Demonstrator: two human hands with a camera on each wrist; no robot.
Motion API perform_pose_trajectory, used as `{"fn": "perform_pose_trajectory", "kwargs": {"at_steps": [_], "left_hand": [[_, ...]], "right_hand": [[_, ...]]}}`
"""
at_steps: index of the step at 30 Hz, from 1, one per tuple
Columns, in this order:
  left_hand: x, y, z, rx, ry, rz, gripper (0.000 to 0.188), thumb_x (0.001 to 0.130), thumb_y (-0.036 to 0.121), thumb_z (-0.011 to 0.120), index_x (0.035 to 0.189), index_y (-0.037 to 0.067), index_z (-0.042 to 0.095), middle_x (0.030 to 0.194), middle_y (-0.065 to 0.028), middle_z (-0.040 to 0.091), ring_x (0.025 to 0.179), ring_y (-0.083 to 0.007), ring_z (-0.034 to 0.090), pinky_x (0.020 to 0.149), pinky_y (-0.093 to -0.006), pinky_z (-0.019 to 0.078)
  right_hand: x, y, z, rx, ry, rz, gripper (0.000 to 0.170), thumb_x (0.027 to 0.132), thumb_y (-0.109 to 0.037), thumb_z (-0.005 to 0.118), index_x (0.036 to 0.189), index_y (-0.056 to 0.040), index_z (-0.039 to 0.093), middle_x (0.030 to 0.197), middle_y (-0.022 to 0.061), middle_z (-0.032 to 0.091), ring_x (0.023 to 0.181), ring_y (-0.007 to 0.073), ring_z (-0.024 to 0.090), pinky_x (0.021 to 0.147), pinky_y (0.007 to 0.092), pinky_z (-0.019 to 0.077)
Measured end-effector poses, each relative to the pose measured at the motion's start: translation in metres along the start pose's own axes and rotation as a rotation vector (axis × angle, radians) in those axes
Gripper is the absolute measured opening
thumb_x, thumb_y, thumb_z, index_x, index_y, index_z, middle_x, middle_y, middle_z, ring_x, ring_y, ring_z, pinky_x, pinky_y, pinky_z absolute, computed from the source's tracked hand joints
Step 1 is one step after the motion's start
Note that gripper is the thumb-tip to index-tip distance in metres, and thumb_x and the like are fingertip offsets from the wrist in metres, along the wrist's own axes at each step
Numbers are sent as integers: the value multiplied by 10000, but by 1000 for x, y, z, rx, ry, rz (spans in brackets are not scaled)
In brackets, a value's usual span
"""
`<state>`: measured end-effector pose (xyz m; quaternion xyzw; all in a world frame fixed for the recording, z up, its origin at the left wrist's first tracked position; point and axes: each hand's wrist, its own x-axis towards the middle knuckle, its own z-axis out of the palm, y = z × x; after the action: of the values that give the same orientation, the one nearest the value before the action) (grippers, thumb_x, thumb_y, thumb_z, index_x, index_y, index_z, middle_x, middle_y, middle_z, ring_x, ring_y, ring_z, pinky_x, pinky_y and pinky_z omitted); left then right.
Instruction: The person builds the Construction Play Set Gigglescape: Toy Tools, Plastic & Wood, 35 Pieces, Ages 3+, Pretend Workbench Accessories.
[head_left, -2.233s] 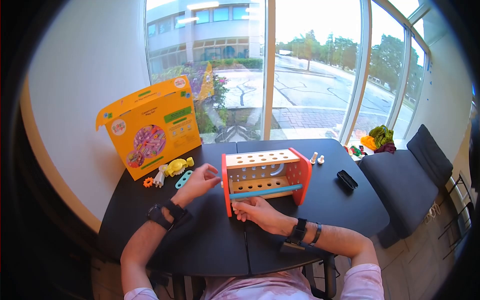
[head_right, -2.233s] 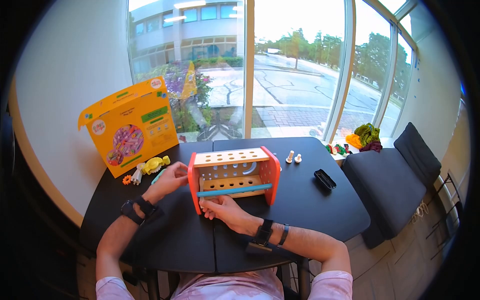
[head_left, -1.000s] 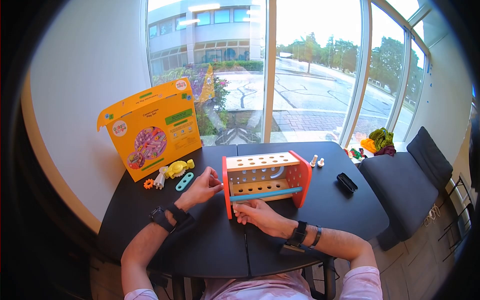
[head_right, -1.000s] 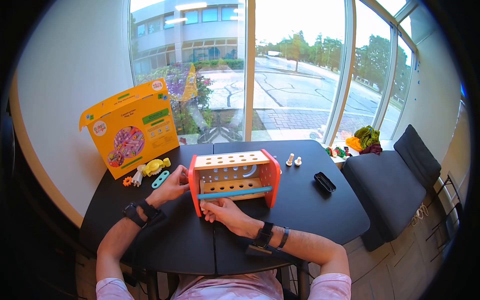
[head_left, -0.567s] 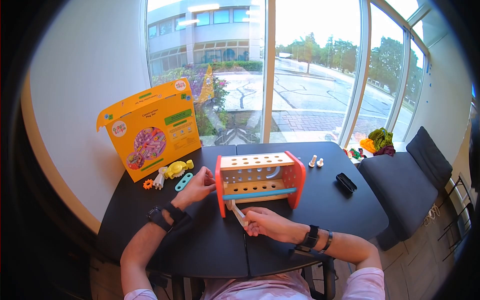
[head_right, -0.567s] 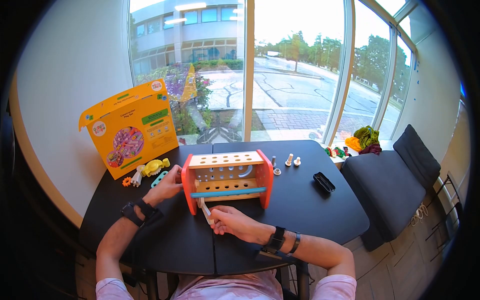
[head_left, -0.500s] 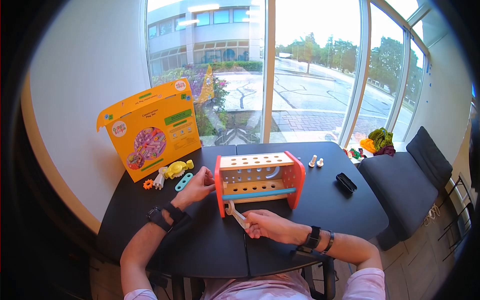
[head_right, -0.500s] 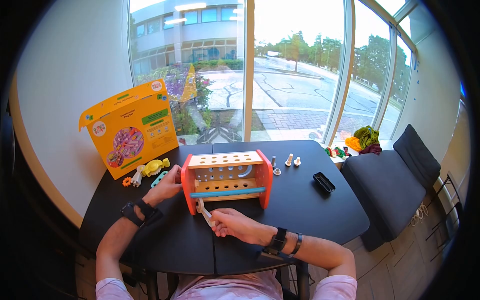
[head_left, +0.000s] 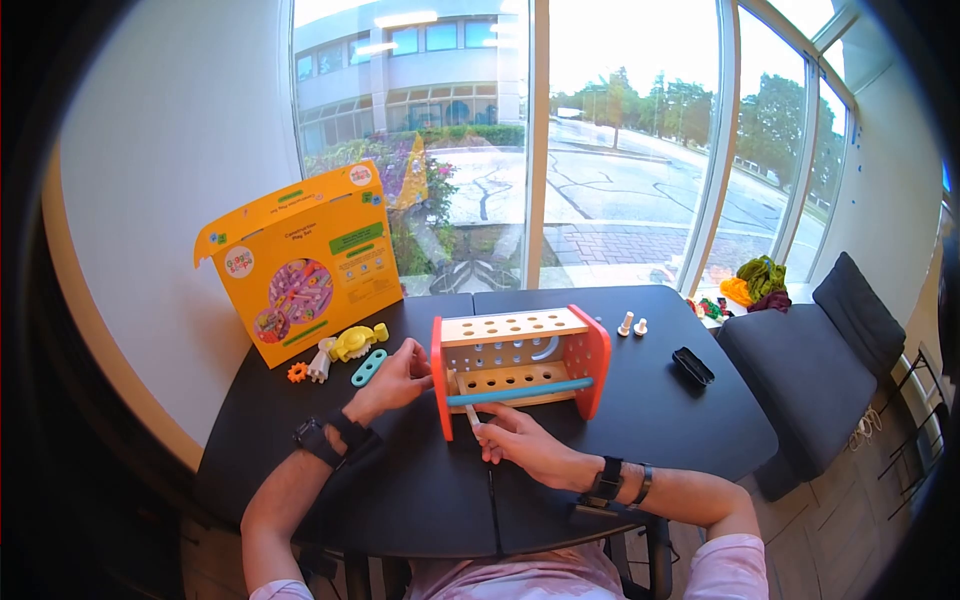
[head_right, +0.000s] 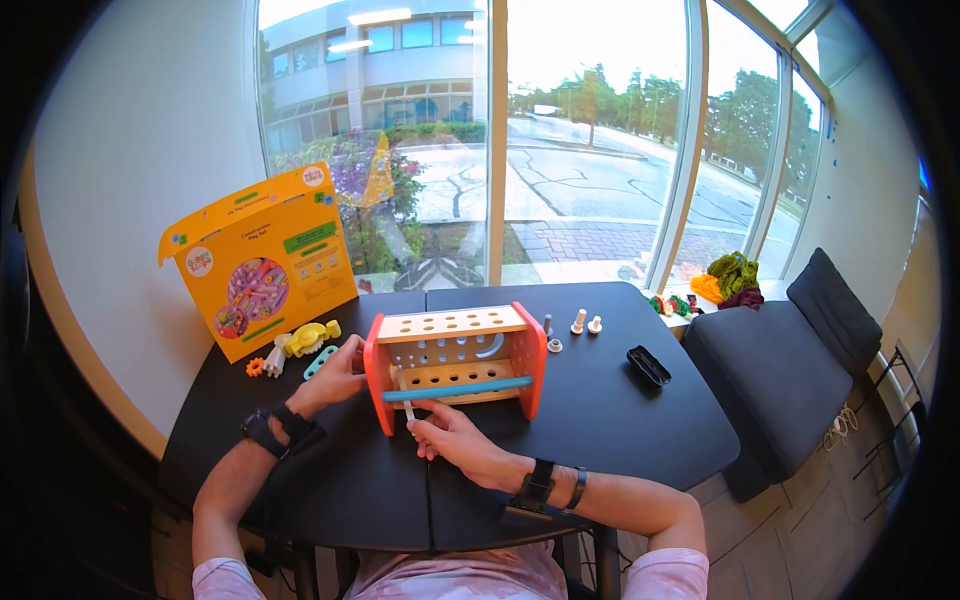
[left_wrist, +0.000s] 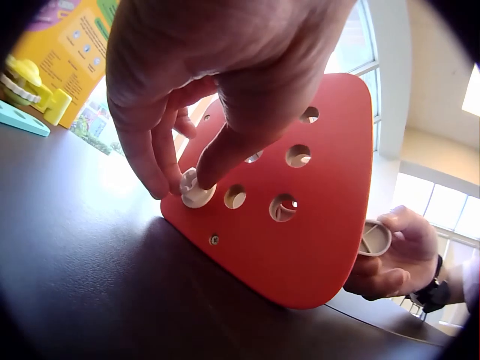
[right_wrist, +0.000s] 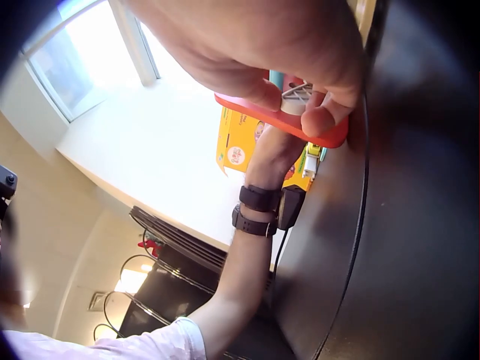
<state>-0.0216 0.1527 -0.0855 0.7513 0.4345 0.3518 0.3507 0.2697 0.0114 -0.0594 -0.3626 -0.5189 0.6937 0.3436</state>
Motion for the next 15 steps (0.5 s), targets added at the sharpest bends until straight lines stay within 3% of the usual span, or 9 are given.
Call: {"fn": "perform_pose_trajectory", "kwargs": {"at_steps": [6,15], "left_hand": [[4,-18,1,-14,-6,38,405,998,95,813,1189,53,458,1025,-112,742,966,-186,736,839,-349,611],[1,-8,2,63,15,94,416,982,72,821,1167,54,449,968,-115,735,906,-205,741,798,-367,620]], "right_hand": [[24,14,9,-57,-38,-118,352,1154,-334,637,1340,-36,633,1010,23,646,856,90,631,794,263,547],[31,23,21,-185,0,-207,364,1175,-329,604,1337,-3,619,1095,61,683,906,113,645,860,279,567]]}}
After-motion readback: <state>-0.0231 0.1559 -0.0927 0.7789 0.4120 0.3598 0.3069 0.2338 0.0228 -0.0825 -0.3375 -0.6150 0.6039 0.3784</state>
